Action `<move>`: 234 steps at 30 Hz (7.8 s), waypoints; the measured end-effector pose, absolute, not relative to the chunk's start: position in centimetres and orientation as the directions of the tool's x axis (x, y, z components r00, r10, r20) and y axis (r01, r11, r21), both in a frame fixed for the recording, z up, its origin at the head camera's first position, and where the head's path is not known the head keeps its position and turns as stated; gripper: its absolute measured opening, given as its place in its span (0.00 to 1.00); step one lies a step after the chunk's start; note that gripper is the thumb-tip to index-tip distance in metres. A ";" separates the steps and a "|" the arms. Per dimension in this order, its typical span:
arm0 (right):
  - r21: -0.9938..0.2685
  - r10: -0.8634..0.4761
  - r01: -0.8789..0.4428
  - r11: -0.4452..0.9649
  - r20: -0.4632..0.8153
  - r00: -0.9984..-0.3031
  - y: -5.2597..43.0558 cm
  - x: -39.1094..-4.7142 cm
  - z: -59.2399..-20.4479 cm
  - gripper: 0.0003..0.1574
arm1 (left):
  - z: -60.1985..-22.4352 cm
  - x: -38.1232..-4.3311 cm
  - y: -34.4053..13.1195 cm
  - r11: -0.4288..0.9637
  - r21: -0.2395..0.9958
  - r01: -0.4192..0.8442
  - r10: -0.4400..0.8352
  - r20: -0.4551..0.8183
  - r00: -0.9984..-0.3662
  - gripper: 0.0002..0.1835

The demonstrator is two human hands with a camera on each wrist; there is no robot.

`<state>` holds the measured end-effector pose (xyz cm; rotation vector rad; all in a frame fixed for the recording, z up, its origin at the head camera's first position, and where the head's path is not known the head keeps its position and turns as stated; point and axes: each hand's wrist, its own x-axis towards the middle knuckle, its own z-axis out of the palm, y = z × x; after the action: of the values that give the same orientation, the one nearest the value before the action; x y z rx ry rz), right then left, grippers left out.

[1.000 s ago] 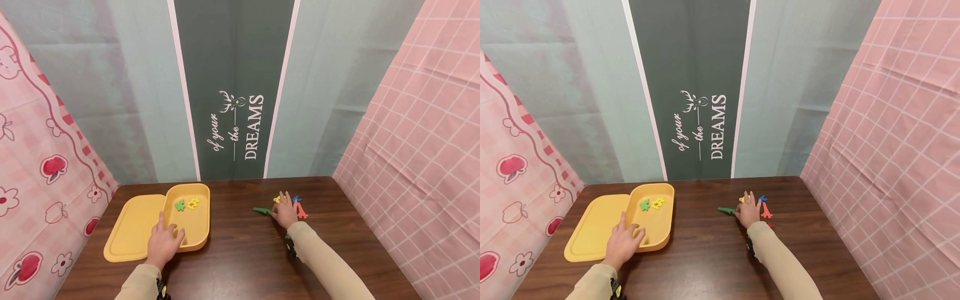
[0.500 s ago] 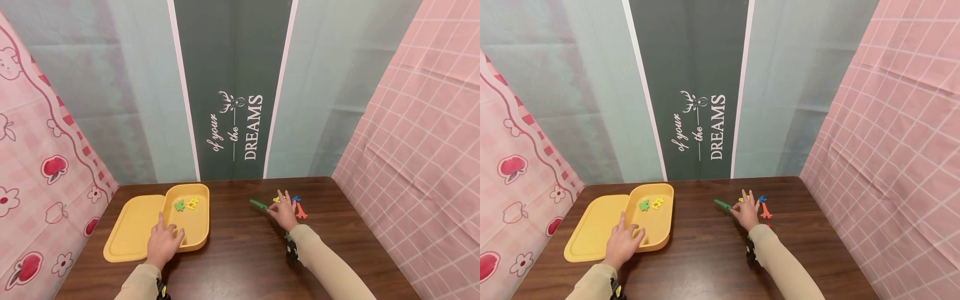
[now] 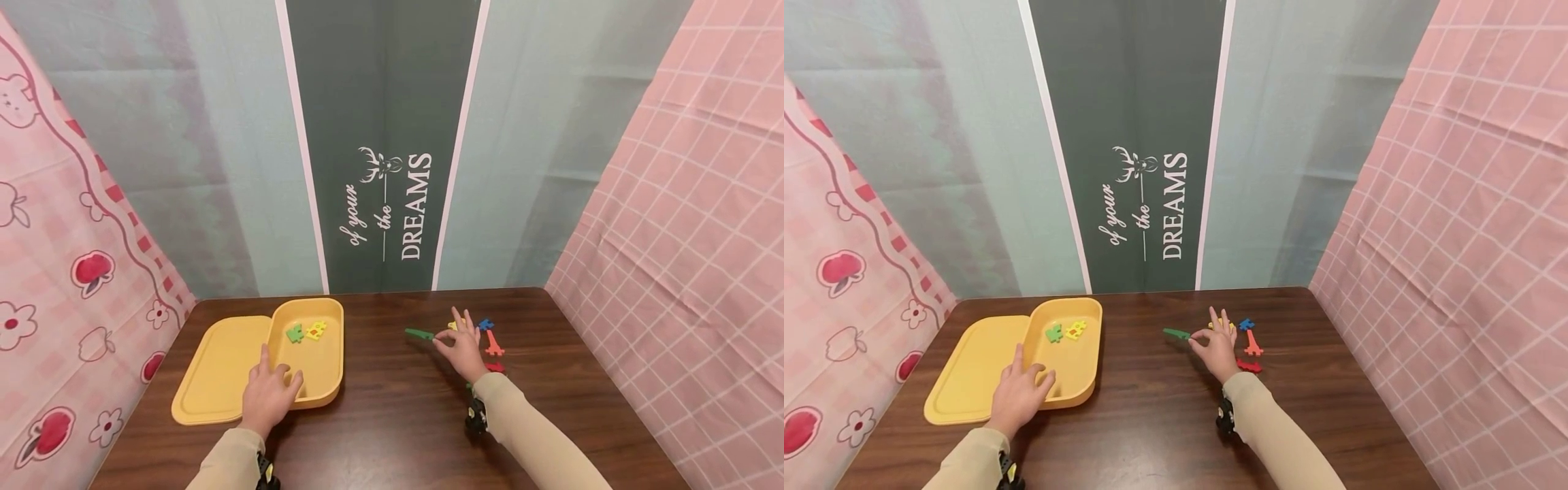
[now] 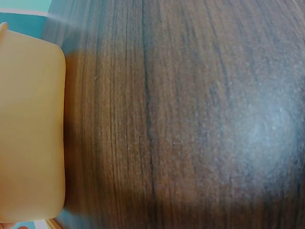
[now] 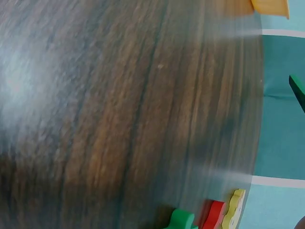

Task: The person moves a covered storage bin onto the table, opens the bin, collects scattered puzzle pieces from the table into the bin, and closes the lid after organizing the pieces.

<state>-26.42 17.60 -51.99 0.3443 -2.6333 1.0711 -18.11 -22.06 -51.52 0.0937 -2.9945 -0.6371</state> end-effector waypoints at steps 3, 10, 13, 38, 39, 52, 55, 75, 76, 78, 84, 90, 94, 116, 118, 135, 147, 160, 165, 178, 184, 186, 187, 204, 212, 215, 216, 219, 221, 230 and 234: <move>-0.657 -0.106 -0.346 0.670 0.377 -0.920 17.4 -26.3 -51.9 0.03 | -51.6 -18.1 -22.1 0.912 0.408 -0.043 -0.076 0.066 -0.995 0.28; -0.692 -0.096 -0.391 0.607 0.424 -0.900 16.5 -26.3 -51.5 0.03 | -51.6 -18.2 -22.1 0.911 0.410 -0.041 -0.080 0.080 -0.994 0.28; -0.702 -0.109 -0.399 0.590 0.420 -0.901 16.1 -26.2 -51.5 0.02 | -51.6 -18.2 -22.1 0.910 0.413 -0.039 -0.078 0.077 -0.994 0.29; -0.699 -0.174 -0.471 0.538 0.455 -0.873 11.0 -27.0 -50.8 0.04 | -52.2 -18.4 -22.3 0.909 0.417 -0.028 -0.076 0.099 -0.992 0.29; -0.697 -0.177 -0.473 0.538 0.455 -0.873 10.7 -26.9 -50.7 0.04 | -52.2 -18.4 -22.3 0.908 0.418 -0.027 -0.076 0.101 -0.992 0.29; -0.711 -0.161 -0.464 0.529 0.452 -0.877 8.5 -26.2 -50.5 0.04 | -52.2 -18.3 -22.1 0.907 0.421 -0.013 -0.069 0.118 -0.991 0.28; -0.723 -0.160 -0.459 0.516 0.445 -0.881 8.0 -26.0 -50.5 0.04 | -52.1 -18.3 -22.1 0.910 0.415 -0.003 -0.061 0.127 -0.990 0.28; -0.722 -0.213 -0.496 0.482 0.453 -0.866 2.9 -24.3 -51.3 0.04 | -52.4 -18.1 -22.5 0.913 0.408 0.025 -0.038 0.146 -0.989 0.31; -0.722 -0.218 -0.495 0.484 0.448 -0.867 2.5 -24.2 -51.3 0.05 | -52.4 -18.1 -22.5 0.913 0.407 0.026 -0.037 0.146 -0.989 0.32; -0.715 -0.228 -0.494 0.495 0.441 -0.868 1.8 -24.0 -51.5 0.05 | -52.4 -18.0 -22.6 0.914 0.404 0.027 -0.036 0.147 -0.989 0.32; -0.707 -0.225 -0.470 0.528 0.417 -0.880 0.2 -23.6 -52.0 0.07 | -52.4 -17.8 -22.7 0.914 0.405 0.030 -0.036 0.155 -0.987 0.33; -0.723 -0.189 -0.419 0.549 0.382 -0.905 -0.7 -23.7 -52.2 0.07 | -52.3 -17.6 -22.7 0.916 0.400 0.026 -0.035 0.143 -0.989 0.33; -0.749 -0.166 -0.379 0.544 0.346 -0.923 -1.4 -24.2 -51.8 0.07 | -52.3 -17.7 -22.7 0.918 0.396 0.025 -0.039 0.152 -0.988 0.32; -0.612 -0.077 -0.106 0.784 0.073 -0.994 -5.2 -28.0 -47.5 0.13 | -52.2 -18.1 -22.6 0.919 0.395 0.007 -0.044 0.120 -0.992 0.31; -0.580 -0.076 -0.096 0.809 0.059 -0.995 -5.3 -28.4 -47.4 0.15 | -52.2 -18.1 -22.6 0.918 0.397 0.007 -0.047 0.125 -0.991 0.31; -0.472 -0.104 -0.063 0.880 -0.060 -0.993 -5.6 -28.8 -47.3 0.18 | -52.8 -17.9 -22.4 0.921 0.387 0.036 -0.044 0.197 -0.979 0.30; -0.451 -0.107 -0.065 0.890 -0.068 -0.992 -5.2 -29.1 -47.3 0.12 | -52.8 -18.1 -22.0 0.924 0.381 0.029 -0.043 0.180 -0.983 0.28; -0.537 -0.190 -0.228 0.812 0.126 -0.974 -3.0 -28.9 -49.2 0.11 | -52.6 -18.3 -22.6 0.928 0.372 0.027 -0.032 0.150 -0.988 0.31; -0.548 -0.202 -0.259 0.795 0.162 -0.966 -1.8 -28.8 -49.6 0.14 | -52.4 -18.2 -22.6 0.924 0.380 0.040 -0.024 0.162 -0.987 0.31; -0.555 -0.223 -0.265 0.788 0.144 -0.964 2.2 -28.4 -49.9 0.25 | -52.0 -18.2 -22.8 0.928 0.369 0.041 -0.014 0.145 -0.989 0.31; -0.575 -0.221 -0.259 0.776 0.136 -0.966 3.6 -28.2 -49.7 0.26 | -51.9 -18.5 -23.2 0.926 0.374 0.053 -0.009 0.164 -0.986 0.31; -0.579 -0.223 -0.261 0.772 0.137 -0.965 4.2 -28.2 -50.0 0.26 | -51.9 -18.5 -23.2 0.926 0.374 0.052 -0.007 0.156 -0.988 0.32; -0.581 -0.223 -0.261 0.771 0.137 -0.965 4.6 -28.2 -50.1 0.26 | -51.9 -18.5 -23.3 0.925 0.376 0.051 -0.007 0.151 -0.989 0.32; -0.594 -0.144 -0.206 0.778 0.150 -0.978 10.5 -27.3 -51.3 0.26 | -52.0 -17.9 -23.7 0.928 0.367 0.058 0.003 0.149 -0.989 0.32; -0.597 -0.100 -0.163 0.786 0.136 -0.986 14.0 -26.6 -51.8 0.27 | -52.5 -17.9 -23.9 0.925 0.373 0.073 0.016 0.153 -0.988 0.32; -0.606 -0.081 -0.147 0.782 0.135 -0.988 15.4 -26.5 -51.9 0.27 | -52.4 -18.1 -23.8 0.927 0.368 0.078 0.021 0.158 -0.987 0.32; -0.607 -0.078 -0.145 0.781 0.136 -0.988 15.8 -26.4 -52.0 0.27 | -52.4 -18.1 -23.8 0.927 0.366 0.079 0.021 0.158 -0.987 0.32; -0.614 -0.069 -0.135 0.778 0.131 -0.989 16.9 -26.3 -52.2 0.28 | -52.3 -18.0 -23.7 0.927 0.367 0.079 0.020 0.160 -0.987 0.32; -0.609 -0.068 -0.135 0.782 0.132 -0.989 17.5 -26.3 -52.4 0.28 | -52.3 -17.9 -23.7 0.927 0.365 0.080 0.021 0.164 -0.986 0.32; -0.589 -0.065 -0.122 0.799 0.117 -0.991 20.0 -26.0 -52.1 0.29 | -52.4 -18.0 -23.7 0.929 0.363 0.071 0.018 0.146 -0.989 0.31; -0.563 -0.073 -0.125 0.817 0.113 -0.991 21.3 -26.0 -52.3 0.31 | -52.5 -18.0 -23.7 0.928 0.366 0.066 0.014 0.144 -0.990 0.31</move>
<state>-25.97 21.32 -52.32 0.1592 -2.9121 0.9105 -18.03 -23.66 -52.53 -0.0615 -2.9480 -0.5671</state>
